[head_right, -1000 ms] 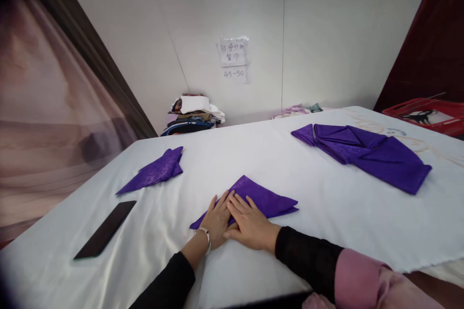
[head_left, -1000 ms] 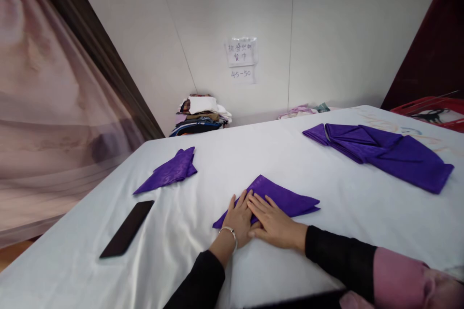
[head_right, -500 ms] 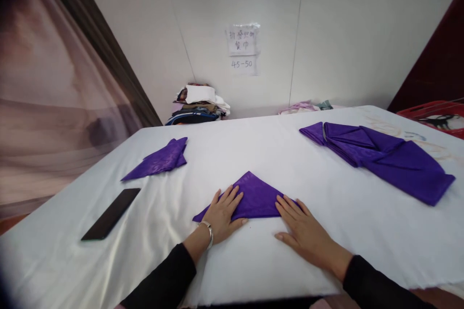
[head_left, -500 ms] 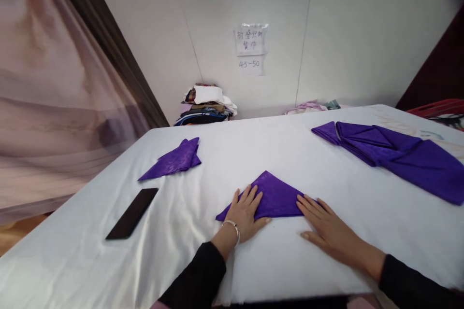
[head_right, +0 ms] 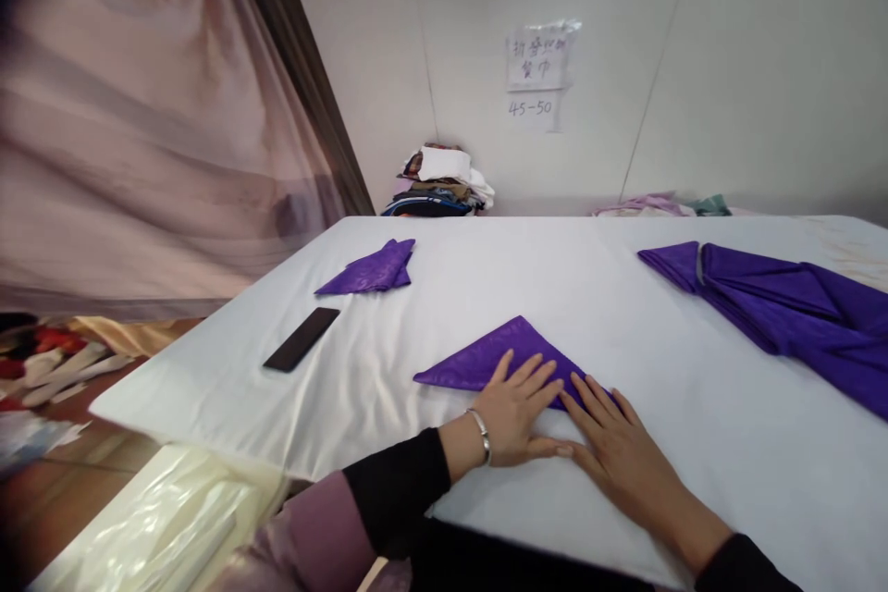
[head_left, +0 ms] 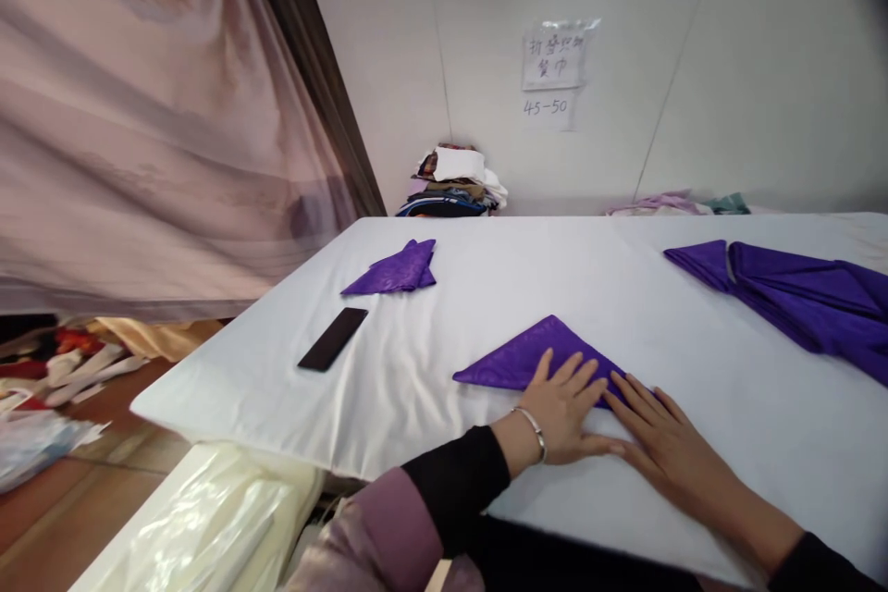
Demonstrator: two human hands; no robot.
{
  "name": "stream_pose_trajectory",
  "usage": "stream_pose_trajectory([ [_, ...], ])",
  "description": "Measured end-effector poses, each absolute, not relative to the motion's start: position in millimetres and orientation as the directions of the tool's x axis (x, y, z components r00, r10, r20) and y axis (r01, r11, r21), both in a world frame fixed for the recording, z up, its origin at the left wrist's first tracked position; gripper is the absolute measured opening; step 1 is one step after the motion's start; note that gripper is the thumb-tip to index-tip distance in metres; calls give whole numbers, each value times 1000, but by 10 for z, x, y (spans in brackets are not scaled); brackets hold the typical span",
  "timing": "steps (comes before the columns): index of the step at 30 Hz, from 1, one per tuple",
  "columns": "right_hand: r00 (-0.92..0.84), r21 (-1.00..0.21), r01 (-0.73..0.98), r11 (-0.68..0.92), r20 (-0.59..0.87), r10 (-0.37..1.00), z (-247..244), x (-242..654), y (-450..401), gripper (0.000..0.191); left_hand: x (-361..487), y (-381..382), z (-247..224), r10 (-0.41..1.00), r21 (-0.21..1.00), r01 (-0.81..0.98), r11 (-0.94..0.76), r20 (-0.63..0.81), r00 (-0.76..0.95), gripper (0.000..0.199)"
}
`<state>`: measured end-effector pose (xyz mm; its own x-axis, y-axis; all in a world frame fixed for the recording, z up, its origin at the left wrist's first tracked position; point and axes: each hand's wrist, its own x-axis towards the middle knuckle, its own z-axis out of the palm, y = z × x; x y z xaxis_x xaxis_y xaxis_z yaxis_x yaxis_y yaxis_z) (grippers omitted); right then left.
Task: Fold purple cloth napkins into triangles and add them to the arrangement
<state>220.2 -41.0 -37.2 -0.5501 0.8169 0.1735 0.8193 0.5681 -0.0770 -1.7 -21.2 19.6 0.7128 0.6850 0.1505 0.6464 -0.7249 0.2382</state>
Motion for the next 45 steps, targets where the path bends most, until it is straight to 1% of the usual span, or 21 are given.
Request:
stream_pose_trajectory([
  [3,-550,-64,821,568,179,816,-392,2211,-404,64,59,-195,155,678,261,638,-724,103,728,81],
  [7,-551,-60,823,565,159,819,-376,2207,-405,63,-236,-153,97,744,272,709,-650,36,668,81],
  [10,-542,-92,825,558,151,827,-358,2197,-410,63,-629,-155,91,821,262,791,-554,15,570,77],
  [15,-527,-136,829,543,133,839,-314,2171,-419,62,-1231,-165,81,945,185,933,-309,-47,323,73],
  [18,-522,-138,834,535,118,845,-280,2157,-423,62,-1409,-142,53,973,173,960,-221,-25,228,69],
  [21,-527,-135,831,539,115,842,-254,2153,-425,61,-1469,-122,45,985,215,961,-173,41,168,59],
  [25,-527,-112,837,536,106,844,-242,2156,-427,61,-1550,-183,92,975,370,911,-183,184,121,43],
  [27,-527,-99,839,536,100,844,-251,2157,-423,62,-1609,-253,118,959,427,869,-250,234,161,39],
  [29,-528,-92,838,537,105,843,-270,2159,-419,62,-1651,-319,131,940,436,841,-320,257,225,34],
  [32,-529,-100,834,542,131,838,-301,2163,-417,63,-1648,-358,120,913,396,834,-384,300,278,31],
  [35,-532,-102,830,548,148,834,-317,2170,-421,62,-1588,-316,96,890,325,850,-414,341,303,27],
  [39,-535,-93,830,550,151,831,-322,2180,-423,62,-1530,-238,82,903,216,908,-359,324,281,25],
  [45,-527,-116,830,545,157,835,-316,2178,-424,62,-1525,-214,93,929,159,938,-307,266,259,28],
])
